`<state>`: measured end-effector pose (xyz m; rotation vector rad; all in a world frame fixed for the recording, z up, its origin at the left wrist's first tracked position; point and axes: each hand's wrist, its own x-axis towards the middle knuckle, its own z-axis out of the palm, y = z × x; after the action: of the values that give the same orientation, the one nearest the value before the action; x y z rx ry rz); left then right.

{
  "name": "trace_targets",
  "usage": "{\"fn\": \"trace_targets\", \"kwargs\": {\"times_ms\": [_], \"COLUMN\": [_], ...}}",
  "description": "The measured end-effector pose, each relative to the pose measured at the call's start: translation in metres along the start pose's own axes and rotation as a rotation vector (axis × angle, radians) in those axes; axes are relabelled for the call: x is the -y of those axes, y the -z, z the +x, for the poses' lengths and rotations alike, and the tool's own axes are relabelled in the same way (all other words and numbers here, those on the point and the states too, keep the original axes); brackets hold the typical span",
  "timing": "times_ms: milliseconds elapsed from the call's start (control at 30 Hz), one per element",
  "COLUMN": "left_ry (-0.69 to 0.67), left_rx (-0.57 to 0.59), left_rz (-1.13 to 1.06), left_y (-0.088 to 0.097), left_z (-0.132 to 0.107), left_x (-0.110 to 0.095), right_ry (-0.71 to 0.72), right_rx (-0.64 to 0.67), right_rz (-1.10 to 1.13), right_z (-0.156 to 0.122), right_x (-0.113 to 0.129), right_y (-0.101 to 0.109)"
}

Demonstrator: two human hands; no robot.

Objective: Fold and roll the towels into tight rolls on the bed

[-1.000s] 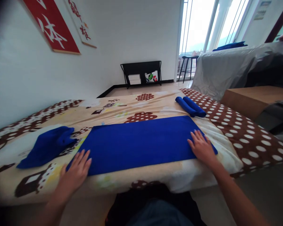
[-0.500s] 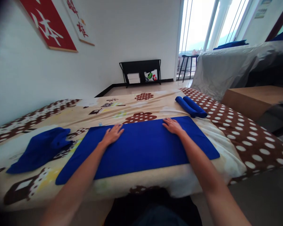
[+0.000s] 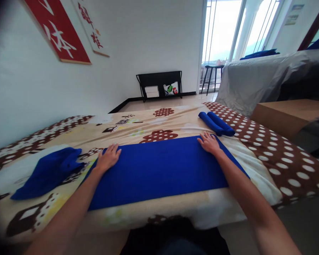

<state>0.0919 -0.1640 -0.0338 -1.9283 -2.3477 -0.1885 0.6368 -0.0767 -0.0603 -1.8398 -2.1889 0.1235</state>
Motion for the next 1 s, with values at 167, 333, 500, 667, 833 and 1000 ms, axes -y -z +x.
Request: {"fn": "trace_targets", "kwargs": {"times_ms": [167,333,500,667,833,1000], "left_ry": [-0.314,-0.46,-0.509,-0.296,0.006,0.087], "left_rx": [0.05,0.084,0.108,0.047,-0.169,-0.37], "left_rz": [-0.074,-0.117,-0.14,-0.103,-0.015,-0.012], "left_y": [-0.003,-0.017,-0.013,-0.009,-0.022,-0.008], "left_z": [-0.018,-0.036,-0.074,-0.127,-0.188,-0.211], "left_x": [-0.104,-0.198,-0.181,-0.049,0.068,0.046], "right_ry": [0.274,0.391,0.361,0.157,-0.001,-0.024], "right_rx": [0.043,0.05,0.044,0.004,-0.187,-0.307], "right_rz": [0.051,0.087,0.086,0.045,0.057,-0.013], "right_z": [-0.023,-0.036,-0.056,-0.108,-0.17,-0.184], "right_x": [0.104,0.18,0.14,0.018,-0.099,-0.083], "right_y": [-0.021,-0.04,-0.028,-0.005,-0.006,-0.003]}}
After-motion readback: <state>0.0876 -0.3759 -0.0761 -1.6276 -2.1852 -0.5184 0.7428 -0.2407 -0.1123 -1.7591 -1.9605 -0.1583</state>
